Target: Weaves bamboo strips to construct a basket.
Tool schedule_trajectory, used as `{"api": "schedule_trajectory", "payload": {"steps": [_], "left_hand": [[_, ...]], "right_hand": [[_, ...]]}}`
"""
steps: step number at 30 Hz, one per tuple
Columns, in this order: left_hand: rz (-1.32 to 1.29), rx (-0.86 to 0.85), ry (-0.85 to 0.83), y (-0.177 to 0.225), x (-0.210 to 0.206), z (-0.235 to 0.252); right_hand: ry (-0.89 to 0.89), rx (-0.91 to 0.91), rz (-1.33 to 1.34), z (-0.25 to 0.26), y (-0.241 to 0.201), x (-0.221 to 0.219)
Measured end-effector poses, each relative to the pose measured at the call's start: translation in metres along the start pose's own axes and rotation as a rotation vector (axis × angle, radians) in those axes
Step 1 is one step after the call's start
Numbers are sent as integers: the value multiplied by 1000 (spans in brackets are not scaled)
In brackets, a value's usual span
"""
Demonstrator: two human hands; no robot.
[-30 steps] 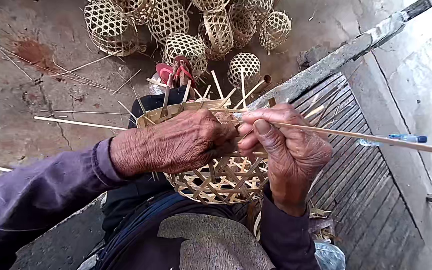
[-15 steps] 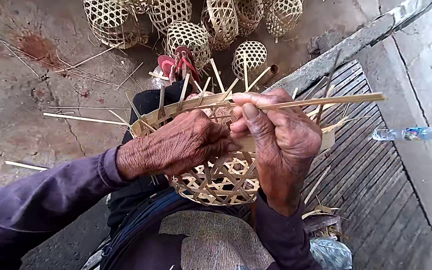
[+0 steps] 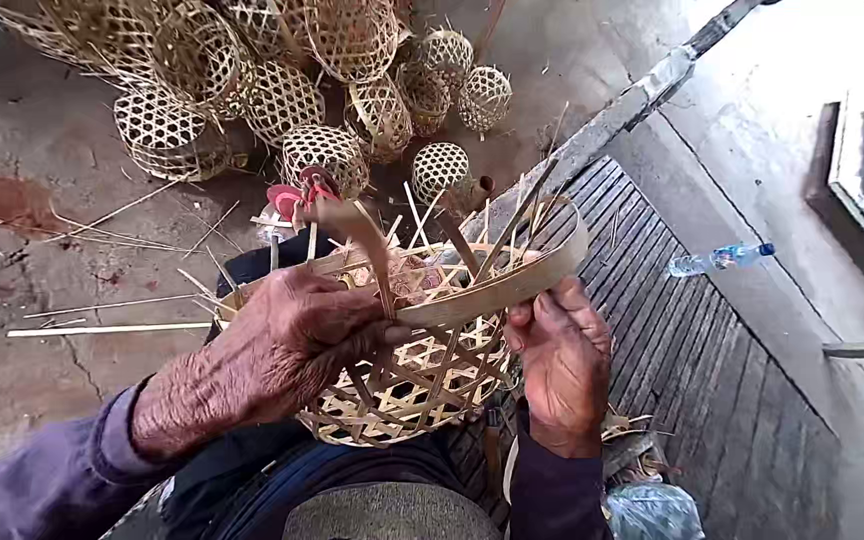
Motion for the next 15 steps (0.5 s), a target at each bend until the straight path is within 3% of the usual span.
{"api": "schedule_trajectory", "payload": {"steps": [3,6,8,11,15], "left_hand": [[-123,0,3,1,6,6],[-317,16,-94,10,18,20],[-438,43,-207,16,23,28],[-557,152,-331,13,24,28],[-693,203,-315,5,25,22]], "right_hand": [[-144,231,15,-3,-11,-3],[-197,523,-287,-2,-39,-8],[-330,669,-424,6,-65,-25],[-613,705,-458,20,-84,-50],[-560,801,-634,38,-76,-59]]}}
Point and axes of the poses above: each hand's wrist, its own z-axis towards the middle knuckle, its own x-axis out of the back of the hand, y = z × x, the point moved 4 cm from there along z, towards the middle knuckle, and after that the axes turned 11 degrees about -z, right-handed, at the moved point
